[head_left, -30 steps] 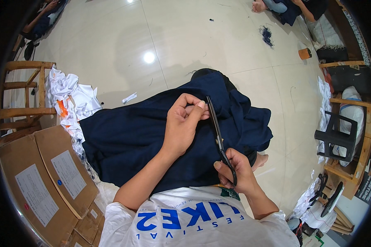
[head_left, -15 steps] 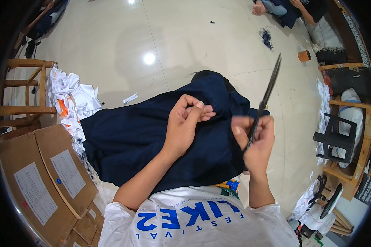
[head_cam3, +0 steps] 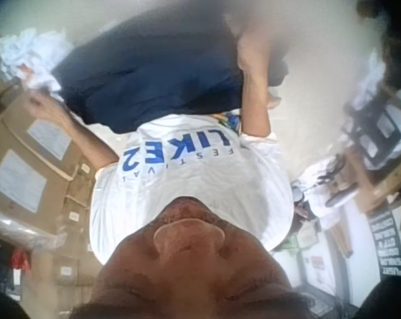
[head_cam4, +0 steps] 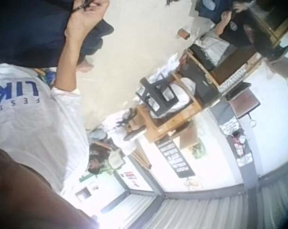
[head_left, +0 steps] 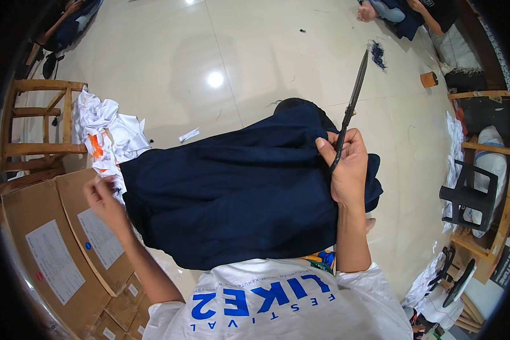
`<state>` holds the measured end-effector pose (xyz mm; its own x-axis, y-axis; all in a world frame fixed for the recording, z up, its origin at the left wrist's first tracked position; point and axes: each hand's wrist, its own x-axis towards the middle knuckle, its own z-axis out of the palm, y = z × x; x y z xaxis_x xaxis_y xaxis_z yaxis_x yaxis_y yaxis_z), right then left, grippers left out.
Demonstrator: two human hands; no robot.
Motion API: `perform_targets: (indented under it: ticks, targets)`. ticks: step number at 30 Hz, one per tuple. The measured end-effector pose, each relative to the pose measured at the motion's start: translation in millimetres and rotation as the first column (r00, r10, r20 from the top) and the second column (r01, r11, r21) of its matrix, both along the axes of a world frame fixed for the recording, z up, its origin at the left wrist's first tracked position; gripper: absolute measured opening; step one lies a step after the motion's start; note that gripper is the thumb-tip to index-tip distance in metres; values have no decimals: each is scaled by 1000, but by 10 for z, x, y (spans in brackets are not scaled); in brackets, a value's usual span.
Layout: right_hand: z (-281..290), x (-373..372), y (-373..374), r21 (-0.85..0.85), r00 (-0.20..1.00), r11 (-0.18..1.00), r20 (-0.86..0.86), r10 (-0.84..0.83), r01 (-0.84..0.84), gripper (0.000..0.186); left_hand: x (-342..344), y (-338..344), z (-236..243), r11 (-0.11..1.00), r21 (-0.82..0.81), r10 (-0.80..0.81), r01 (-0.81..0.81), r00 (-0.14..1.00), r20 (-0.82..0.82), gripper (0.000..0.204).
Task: The person uses scissors to cut a dark blue piece of fabric while sitting on the floor. They repeatedly trim the edges and cut small sections of the material.
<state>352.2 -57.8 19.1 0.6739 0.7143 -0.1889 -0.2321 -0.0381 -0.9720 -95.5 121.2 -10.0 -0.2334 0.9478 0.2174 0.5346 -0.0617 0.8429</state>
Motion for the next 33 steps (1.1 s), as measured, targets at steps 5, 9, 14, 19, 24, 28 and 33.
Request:
perform_targets:
  ticks: [5, 9, 14, 19, 24, 28, 33]
  targets:
    - [32, 29, 67, -54, 991, 999, 132, 14, -7, 36, -1146, 35, -257, 961, 1, 242, -278, 834, -495, 62]
    - [79, -30, 72, -64, 987, 998, 157, 34, -25, 39, -629, 14, -386, 988, -153, -66, 12, 935, -349, 56]
    - [220, -175, 114, -82, 974, 993, 205, 94, -79, 43, 297, 100, -87, 889, -324, -426, 323, 843, -328, 46]
    - [182, -134, 106, -164, 910, 986, 406, 80, -13, 45, 148, 96, 8, 908, -200, -416, 368, 852, -319, 31]
    - [-38, 93, 122, -145, 923, 989, 380, 58, -2, 40, 115, -27, 118, 945, -186, -315, 270, 905, -287, 16]
    - [-115, 157, 187, -106, 970, 994, 243, 26, 0, 32, 90, -99, 19, 972, -98, -233, 215, 941, -244, 17]
    - [-120, 171, 188, -114, 981, 994, 193, 14, 8, 33, 135, -147, -8, 979, 40, -176, 199, 931, -318, 16]
